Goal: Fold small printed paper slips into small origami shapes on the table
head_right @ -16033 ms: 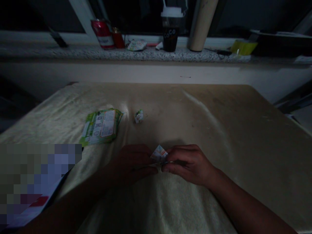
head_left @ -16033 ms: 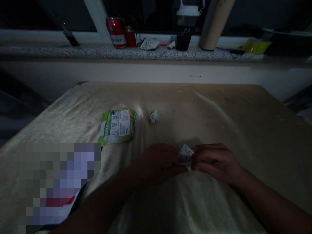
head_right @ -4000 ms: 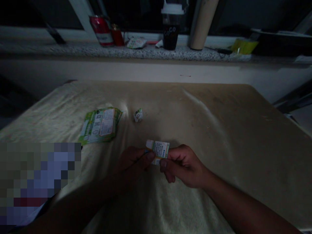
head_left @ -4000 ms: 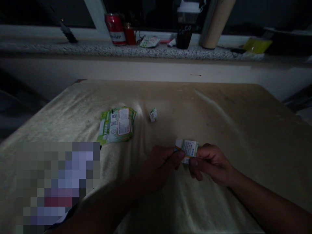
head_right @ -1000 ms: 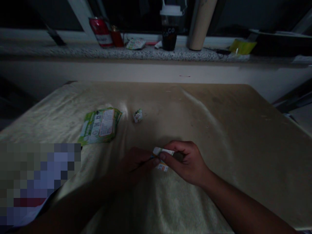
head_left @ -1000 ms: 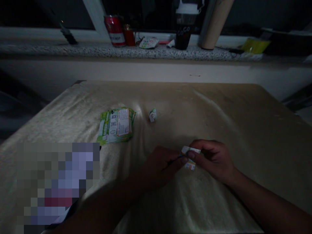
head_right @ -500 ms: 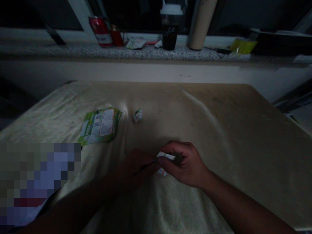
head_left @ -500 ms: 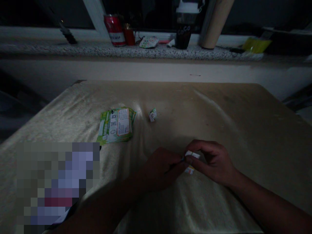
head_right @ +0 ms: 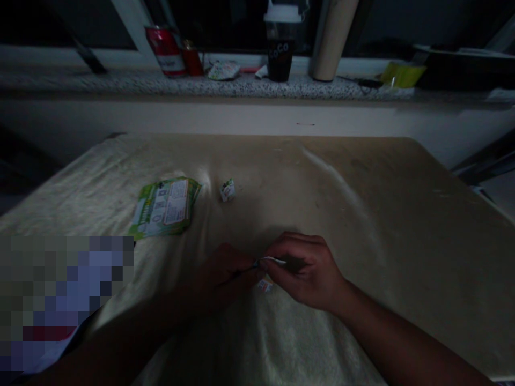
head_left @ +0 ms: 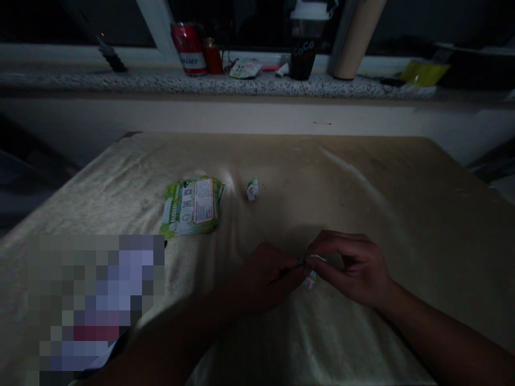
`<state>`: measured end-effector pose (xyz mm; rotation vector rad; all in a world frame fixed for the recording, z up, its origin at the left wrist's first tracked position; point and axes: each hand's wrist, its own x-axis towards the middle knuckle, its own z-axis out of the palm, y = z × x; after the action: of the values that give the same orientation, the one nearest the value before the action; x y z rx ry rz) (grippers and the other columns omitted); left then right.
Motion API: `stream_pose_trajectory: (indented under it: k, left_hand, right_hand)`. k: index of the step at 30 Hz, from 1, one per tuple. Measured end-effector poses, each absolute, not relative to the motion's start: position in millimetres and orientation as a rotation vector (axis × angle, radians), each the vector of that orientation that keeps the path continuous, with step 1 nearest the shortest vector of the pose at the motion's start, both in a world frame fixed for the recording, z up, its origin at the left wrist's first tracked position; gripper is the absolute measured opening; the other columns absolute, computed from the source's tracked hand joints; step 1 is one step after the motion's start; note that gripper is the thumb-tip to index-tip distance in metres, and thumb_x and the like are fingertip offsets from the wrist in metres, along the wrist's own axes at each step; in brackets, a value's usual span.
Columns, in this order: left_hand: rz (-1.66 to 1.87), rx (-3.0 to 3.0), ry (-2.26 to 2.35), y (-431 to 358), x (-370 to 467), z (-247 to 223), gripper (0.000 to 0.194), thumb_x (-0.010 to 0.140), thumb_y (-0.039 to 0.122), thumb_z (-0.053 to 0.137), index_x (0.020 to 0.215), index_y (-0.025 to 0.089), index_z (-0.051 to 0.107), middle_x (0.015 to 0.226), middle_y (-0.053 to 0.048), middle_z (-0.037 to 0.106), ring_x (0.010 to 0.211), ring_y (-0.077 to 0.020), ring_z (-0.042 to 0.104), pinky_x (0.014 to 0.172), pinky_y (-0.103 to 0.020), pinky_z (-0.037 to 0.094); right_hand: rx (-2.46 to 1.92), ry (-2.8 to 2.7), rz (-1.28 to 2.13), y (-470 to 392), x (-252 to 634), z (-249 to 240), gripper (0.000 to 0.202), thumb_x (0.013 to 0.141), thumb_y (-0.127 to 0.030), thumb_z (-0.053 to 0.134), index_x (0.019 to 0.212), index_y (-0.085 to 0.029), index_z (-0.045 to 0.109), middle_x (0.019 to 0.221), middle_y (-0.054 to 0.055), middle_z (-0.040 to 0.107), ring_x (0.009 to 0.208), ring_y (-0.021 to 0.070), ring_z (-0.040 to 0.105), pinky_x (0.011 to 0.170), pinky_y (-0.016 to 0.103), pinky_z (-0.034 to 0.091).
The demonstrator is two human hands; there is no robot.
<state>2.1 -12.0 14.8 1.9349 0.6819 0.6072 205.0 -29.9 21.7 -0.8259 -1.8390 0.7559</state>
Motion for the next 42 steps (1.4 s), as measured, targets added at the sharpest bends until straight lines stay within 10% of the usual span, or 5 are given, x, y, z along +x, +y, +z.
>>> stream_pose_trajectory:
  k: [18,29,42]
  left_hand:
    - [0.348,1.797,0.288,-16.6,-4.2,28.9,0.045,0.093,0.033,0.058,0.056,0.016,0.038,0.049,0.009,0.027,0.044,-0.0042,0.027,0.045,-0.022,0.02]
    - [0.231,1.271,0.389,-9.8,-7.5,31.7,0.043,0.084,0.033,0.067,0.051,0.016,0.045,0.046,0.008,0.035,0.043,-0.0049,0.026,0.044,-0.024,0.019]
    - [0.235,0.803,0.568,-15.8,5.5,21.2,0.029,0.054,0.031,0.077,0.044,0.014,0.056,0.038,0.007,0.038,0.036,-0.0048,0.029,0.04,-0.023,0.02]
  right_hand:
    - [-0.615,-1.631,1.777,-28.0,212.8,16.7,0.014,0.08,-0.02,0.076,0.071,-0.009,0.072,0.063,0.003,0.064,0.058,0.0106,0.057,0.055,0.022,0.045]
    - [-0.667,-1.758,1.754,-32.7,211.1,28.0,0.032,0.091,-0.032,0.064,0.065,-0.014,0.057,0.058,-0.006,0.041,0.052,0.0064,0.035,0.049,0.02,0.031]
    - [-0.609,-1.407,1.818,-43.9,202.5,22.3,0.03,0.088,-0.035,0.069,0.068,-0.012,0.069,0.054,-0.001,0.057,0.046,0.0079,0.051,0.043,0.019,0.039]
